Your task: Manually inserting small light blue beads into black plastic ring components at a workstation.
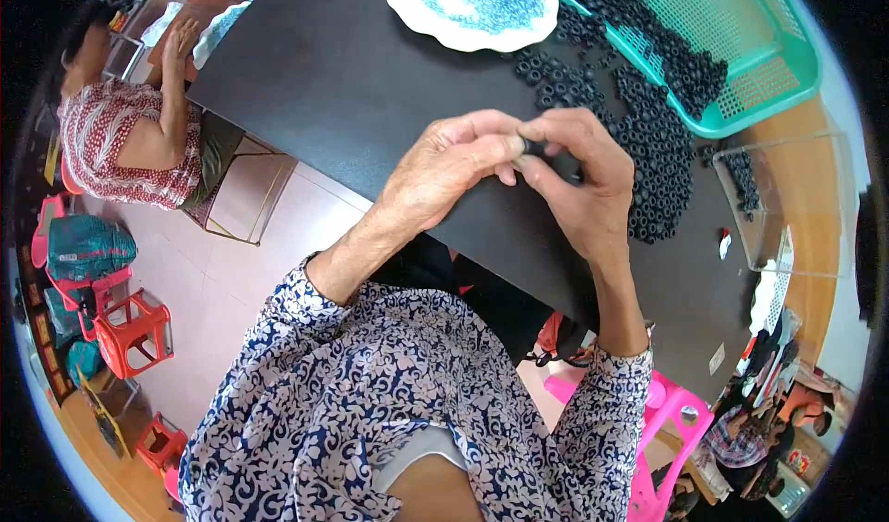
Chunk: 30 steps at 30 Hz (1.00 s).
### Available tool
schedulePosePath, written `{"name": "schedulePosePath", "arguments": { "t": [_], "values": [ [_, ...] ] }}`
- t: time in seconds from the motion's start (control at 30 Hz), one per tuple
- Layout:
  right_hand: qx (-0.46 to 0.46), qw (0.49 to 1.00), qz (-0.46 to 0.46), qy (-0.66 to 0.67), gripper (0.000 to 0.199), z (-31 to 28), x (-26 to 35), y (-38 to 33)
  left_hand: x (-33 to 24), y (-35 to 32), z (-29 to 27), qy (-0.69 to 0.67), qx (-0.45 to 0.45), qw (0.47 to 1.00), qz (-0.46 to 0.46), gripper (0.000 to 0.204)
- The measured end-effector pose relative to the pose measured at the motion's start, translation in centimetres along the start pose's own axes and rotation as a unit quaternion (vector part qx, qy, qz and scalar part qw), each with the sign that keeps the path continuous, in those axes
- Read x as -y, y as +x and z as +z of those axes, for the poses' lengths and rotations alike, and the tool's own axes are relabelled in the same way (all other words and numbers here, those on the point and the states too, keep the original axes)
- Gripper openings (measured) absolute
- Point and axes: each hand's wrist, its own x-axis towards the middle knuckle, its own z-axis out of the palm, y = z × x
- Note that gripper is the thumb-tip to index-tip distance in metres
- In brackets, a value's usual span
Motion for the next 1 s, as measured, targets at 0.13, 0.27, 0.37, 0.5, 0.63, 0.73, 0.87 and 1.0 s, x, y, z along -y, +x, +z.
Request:
{"name": "schedulePosePath", "arguments": {
  "t": [0.13, 0.27, 0.37, 0.5, 0.63, 0.73, 0.87, 1.0],
  "values": [
    [0.050, 0.992, 0.057, 0.105, 0.025, -0.8, -0.2, 1.0, 0.2, -0.6, -0.7, 0.018, -0.007, 1.000, 0.017, 0.021],
    [0.050, 0.995, 0.079, 0.033, 0.012, -0.9, -0.6, 5.7, 0.1, -0.9, -0.4, 0.041, -0.028, 0.999, 0.016, 0.017],
    [0.084, 0.993, 0.027, -0.078, 0.014, -0.1, -3.0, 10.1, -0.1, -1.2, -0.4, 0.035, -0.031, 0.999, 0.018, 0.017],
    [0.105, 0.974, -0.076, -0.186, 0.016, 1.9, -6.0, 14.6, -0.2, -0.9, -0.4, -0.011, -0.005, 1.000, 0.004, 0.016],
    [0.167, 0.928, -0.157, -0.294, 0.016, 3.3, -7.4, 16.6, -0.2, -1.0, -0.7, -0.010, 0.022, 1.000, 0.003, 0.019],
    [0.180, 0.914, -0.166, -0.323, 0.015, 3.8, -7.5, 16.9, -0.2, -1.1, -0.8, 0.016, 0.031, 0.999, -0.003, 0.020],
    [0.195, 0.915, -0.150, -0.318, 0.015, 3.8, -7.5, 17.3, -0.8, -1.2, -0.5, 0.089, 0.045, 0.995, 0.007, 0.020],
    [0.213, 0.900, -0.148, -0.351, 0.015, 4.1, -7.3, 17.5, -0.8, -1.2, -0.4, 0.110, 0.037, 0.993, 0.016, 0.020]
  ]
}}
